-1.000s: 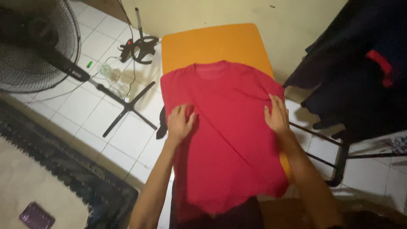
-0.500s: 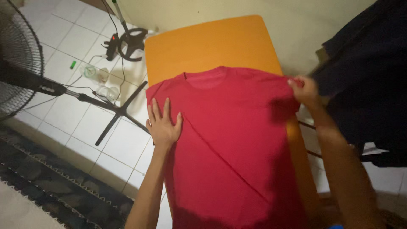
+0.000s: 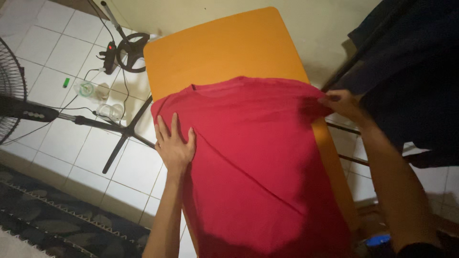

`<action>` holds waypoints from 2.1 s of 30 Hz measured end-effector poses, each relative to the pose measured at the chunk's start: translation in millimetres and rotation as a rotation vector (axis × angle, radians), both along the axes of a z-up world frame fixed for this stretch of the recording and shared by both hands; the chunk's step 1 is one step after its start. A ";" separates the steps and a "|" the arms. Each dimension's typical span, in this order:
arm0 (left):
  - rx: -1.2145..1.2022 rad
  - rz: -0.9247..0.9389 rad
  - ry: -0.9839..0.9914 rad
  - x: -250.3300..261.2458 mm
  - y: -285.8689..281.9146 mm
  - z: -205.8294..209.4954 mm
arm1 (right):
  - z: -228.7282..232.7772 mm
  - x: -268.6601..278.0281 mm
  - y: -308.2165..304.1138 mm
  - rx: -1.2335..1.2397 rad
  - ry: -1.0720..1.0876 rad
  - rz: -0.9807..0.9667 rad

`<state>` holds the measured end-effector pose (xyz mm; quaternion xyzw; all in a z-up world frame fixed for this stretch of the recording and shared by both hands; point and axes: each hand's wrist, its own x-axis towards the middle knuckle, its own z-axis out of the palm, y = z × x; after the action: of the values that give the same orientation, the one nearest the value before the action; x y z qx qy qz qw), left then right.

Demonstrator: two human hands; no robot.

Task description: The person browses a clothing rack, selects a red shirt, and places it on an orange table. They then fold the shirt and place it on a hanger, preparing it for hanging.

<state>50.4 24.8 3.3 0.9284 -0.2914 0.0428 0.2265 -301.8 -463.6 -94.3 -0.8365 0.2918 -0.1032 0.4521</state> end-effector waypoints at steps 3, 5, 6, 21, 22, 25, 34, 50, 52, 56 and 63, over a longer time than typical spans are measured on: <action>-0.002 -0.012 0.006 0.5 2.6 -2.4 | 14.3 -20.0 -4.2 -0.137 0.267 -0.292; -0.010 -0.017 -0.008 2.3 0.9 -3.5 | 29.0 -10.0 -4.9 -0.219 -0.062 -0.290; -0.003 -0.015 -0.016 1.5 1.8 -4.5 | 36.3 -4.8 -1.0 -0.251 -0.224 -0.285; 0.133 -0.524 -0.085 25.5 -20.7 -4.7 | 104.2 188.2 167.1 -0.706 0.024 0.222; 0.123 -0.503 0.038 33.5 -30.3 -1.2 | 99.7 195.0 168.9 -0.730 0.022 0.217; -0.193 -0.273 0.084 52.9 -67.5 3.9 | 87.0 213.3 165.0 -0.827 0.060 0.214; 0.124 -0.295 0.397 145.9 -137.8 -1.5 | 83.1 208.6 161.7 -0.906 0.102 0.269; -0.101 -0.342 -0.025 76.0 -108.3 -5.2 | 71.8 244.0 148.0 -0.704 0.204 0.072; 0.006 -0.410 -0.128 64.6 -94.6 -10.7 | 53.4 250.7 147.7 -0.734 0.153 0.050; 0.125 -0.382 -0.107 62.8 -90.2 -19.7 | 39.0 253.2 140.4 -0.788 -0.092 -0.030; 0.173 -0.414 -0.039 58.9 -91.8 -8.8 | 83.7 301.7 131.6 -0.618 0.183 0.147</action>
<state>109.4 -67.0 -5.5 0.8638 -0.4827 -0.0118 0.1441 0.0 -332.0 -10.7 -0.9587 0.2249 -0.0784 0.1553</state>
